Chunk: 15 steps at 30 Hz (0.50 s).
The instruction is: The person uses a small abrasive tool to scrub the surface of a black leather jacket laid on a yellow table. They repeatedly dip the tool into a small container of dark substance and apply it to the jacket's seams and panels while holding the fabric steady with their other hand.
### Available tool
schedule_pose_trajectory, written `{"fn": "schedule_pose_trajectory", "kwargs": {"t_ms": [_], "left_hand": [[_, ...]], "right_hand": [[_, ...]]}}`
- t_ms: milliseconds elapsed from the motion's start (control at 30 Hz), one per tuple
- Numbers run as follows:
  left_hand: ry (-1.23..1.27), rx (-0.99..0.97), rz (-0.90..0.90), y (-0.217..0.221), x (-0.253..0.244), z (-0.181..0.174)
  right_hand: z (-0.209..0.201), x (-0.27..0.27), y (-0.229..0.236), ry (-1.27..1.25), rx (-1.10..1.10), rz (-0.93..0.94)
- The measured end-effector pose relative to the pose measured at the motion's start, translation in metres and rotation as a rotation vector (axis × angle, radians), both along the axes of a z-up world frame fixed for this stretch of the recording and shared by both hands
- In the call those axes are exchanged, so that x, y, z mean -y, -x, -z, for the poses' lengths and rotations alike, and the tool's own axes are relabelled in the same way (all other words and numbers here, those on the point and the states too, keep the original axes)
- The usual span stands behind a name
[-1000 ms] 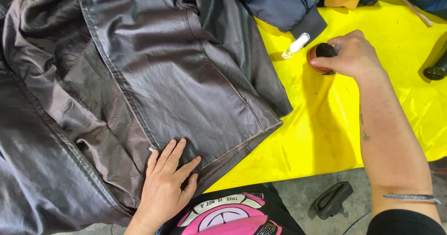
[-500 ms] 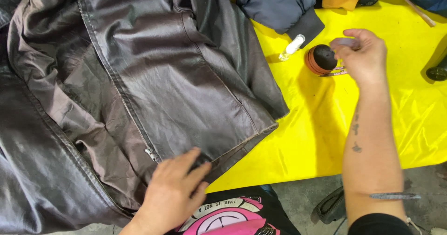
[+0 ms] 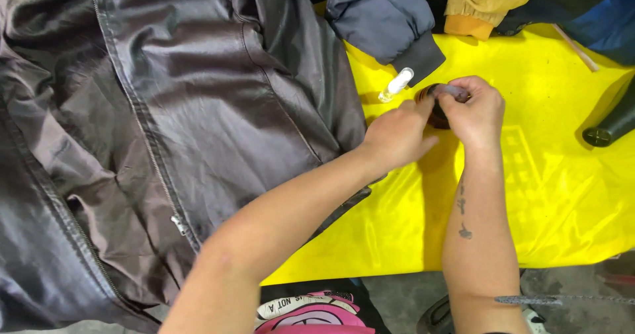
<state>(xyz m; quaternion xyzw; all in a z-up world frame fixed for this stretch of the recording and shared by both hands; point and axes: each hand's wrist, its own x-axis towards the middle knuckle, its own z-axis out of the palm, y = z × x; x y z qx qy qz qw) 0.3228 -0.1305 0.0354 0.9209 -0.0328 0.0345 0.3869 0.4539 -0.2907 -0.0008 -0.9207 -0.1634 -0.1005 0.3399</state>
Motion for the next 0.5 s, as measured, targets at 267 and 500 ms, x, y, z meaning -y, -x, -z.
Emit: {"fn": "schedule_pose_trajectory", "kwargs": {"t_ms": [267, 500], "left_hand": [[0.142, -0.207, -0.092, -0.038, 0.005, 0.003], [0.121, -0.242, -0.104, -0.037, 0.004, -0.007]], "right_hand": [[0.001, -0.008, 0.000, 0.027, -0.015, 0.032], [0.015, -0.011, -0.006, -0.014, -0.028, 0.015]]}}
